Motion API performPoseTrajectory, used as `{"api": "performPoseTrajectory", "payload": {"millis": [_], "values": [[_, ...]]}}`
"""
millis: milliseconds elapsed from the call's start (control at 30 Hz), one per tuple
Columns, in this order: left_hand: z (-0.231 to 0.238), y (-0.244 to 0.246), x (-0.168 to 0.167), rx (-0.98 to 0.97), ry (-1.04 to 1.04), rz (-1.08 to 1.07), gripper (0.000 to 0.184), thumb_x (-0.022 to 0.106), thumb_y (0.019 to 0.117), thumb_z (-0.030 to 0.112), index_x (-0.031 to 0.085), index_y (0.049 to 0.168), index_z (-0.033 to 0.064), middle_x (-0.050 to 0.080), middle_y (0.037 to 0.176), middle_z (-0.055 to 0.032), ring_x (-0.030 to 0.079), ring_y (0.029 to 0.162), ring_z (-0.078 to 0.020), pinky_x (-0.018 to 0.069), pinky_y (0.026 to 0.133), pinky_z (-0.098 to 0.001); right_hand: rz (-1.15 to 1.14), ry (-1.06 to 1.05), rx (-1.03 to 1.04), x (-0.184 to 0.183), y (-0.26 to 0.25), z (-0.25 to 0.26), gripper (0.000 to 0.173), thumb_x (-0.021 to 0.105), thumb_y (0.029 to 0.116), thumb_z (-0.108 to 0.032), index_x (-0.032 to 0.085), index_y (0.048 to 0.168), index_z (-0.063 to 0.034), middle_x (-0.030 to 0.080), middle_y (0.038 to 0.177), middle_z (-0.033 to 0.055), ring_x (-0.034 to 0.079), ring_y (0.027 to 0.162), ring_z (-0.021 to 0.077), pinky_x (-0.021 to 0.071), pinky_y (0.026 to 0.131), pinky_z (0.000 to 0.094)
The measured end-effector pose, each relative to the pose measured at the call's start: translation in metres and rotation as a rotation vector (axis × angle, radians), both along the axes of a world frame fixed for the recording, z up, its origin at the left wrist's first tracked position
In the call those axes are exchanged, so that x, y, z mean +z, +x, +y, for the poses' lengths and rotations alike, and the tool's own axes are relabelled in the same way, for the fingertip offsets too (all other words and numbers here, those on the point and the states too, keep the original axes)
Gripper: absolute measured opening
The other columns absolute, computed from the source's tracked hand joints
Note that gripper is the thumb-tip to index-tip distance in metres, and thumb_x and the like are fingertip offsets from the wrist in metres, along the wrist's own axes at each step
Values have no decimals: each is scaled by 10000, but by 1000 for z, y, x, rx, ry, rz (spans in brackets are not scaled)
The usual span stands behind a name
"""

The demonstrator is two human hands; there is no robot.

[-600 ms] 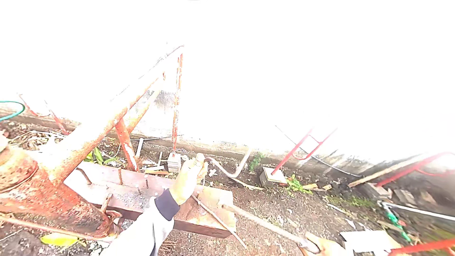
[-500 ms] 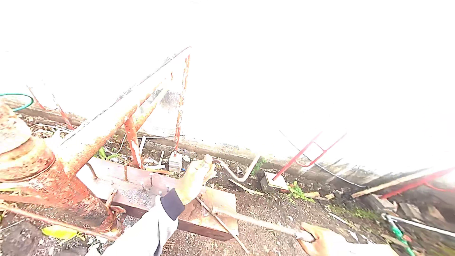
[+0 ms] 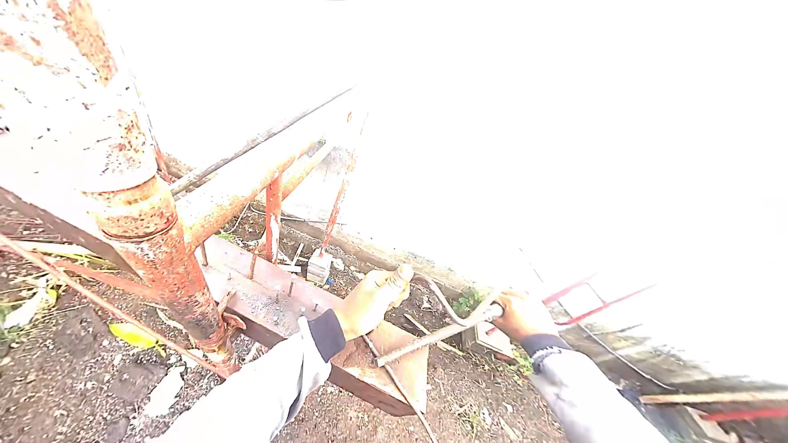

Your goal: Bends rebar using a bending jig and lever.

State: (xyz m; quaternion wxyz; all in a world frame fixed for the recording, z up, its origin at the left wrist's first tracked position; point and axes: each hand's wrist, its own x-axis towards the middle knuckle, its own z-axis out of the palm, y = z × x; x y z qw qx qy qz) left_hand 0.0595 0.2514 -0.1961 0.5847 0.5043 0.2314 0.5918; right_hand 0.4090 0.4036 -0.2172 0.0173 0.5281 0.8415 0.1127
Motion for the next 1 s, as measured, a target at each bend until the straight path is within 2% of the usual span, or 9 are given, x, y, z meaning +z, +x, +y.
{"api": "performPoseTrajectory", "payload": {"millis": [100, 333, 467, 667, 767, 833, 900, 967, 1000], "values": [[1, -1, 0, -1, -6, 18, 451, 374, 1094, 361, 476, 674, 231, 347, 568, 132, 316, 480, 25, 264, 463, -140, -55, -96, -69, 4, -21, 15, 132, 793, 872, -219, 781, 940, -106, 731, 1085, 117, 663, 1108, 347, 493, 989, 585], [-3, -4, -3, 34, 20, 93, 471, 376, 1094, 452, 474, 699, 215, 325, 561, 95, 284, 450, -5, 241, 427, -151, -119, -162, -128, 2, -19, 0, 142, 771, 881, -211, 781, 975, -104, 739, 1091, 101, 651, 1156, 319, 489, 1023, 528], [-6, -6, -5, 60, 37, 50, 429, 376, 1097, 437, 518, 761, 210, 354, 574, 96, 296, 453, 6, 247, 427, -139, -13, -138, -142, 0, -11, -7, 120, 778, 872, -163, 773, 956, -79, 739, 1058, 121, 684, 1075, 338, 529, 951, 561], [-4, -2, -4, 155, 41, 189, 505, 348, 1082, 525, 485, 729, 191, 332, 560, 65, 289, 441, -40, 251, 418, -182, -6, -178, -81, -7, 8, 9, 203, 809, 825, -286, 716, 809, -107, 699, 891, 68, 693, 894, 275, 559, 790, 527], [-5, 0, -5, 221, 59, 269, 542, 301, 1071, 575, 465, 717, 198, 321, 557, 58, 282, 437, -55, 243, 414, -199, -59, -227, -196, -6, 1, 2, 218, 779, 861, -304, 730, 893, -94, 727, 966, 113, 696, 989, 322, 538, 848, 561], [-5, 1, -8, 284, 52, 320, 591, 283, 1053, 631, 476, 724, 180, 331, 553, 41, 295, 427, -74, 262, 400, -216, -79, -263, -286, 1, -8, -6, 265, 767, 886, -311, 748, 1032, -90, 732, 1090, 153, 678, 1092, 361, 514, 918, 597], [-18, -4, -13, 397, -44, 387, 545, 329, 1076, 565, 564, 845, 131, 425, 607, 20, 396, 483, -76, 361, 454, -239, -78, -305, -337, 6, -24, -21, 375, 754, 898, -341, 732, 1192, -110, 708, 1213, 185, 645, 1180, 400, 488, 980, 638], [-30, -2, 1, 438, -145, 406, 281, 492, 1087, 250, 640, 1178, 28, 642, 897, -40, 602, 752, -79, 537, 693, -273, 26, -276, -378, 5, -31, -44, 446, 728, 903, -398, 719, 1261, -133, 684, 1278, 196, 610, 1238, 422, 456, 1033, 673], [-21, -3, 6, 399, -142, 330, 285, 517, 1052, 82, 594, 1312, -7, 694, 1066, -65, 664, 913, -80, 572, 827, -279, 101, -216, -375, -4, -33, -43, 458, 726, 886, -442, 725, 1253, -168, 688, 1272, 183, 609, 1235, 420, 450, 1041, 688]]}}
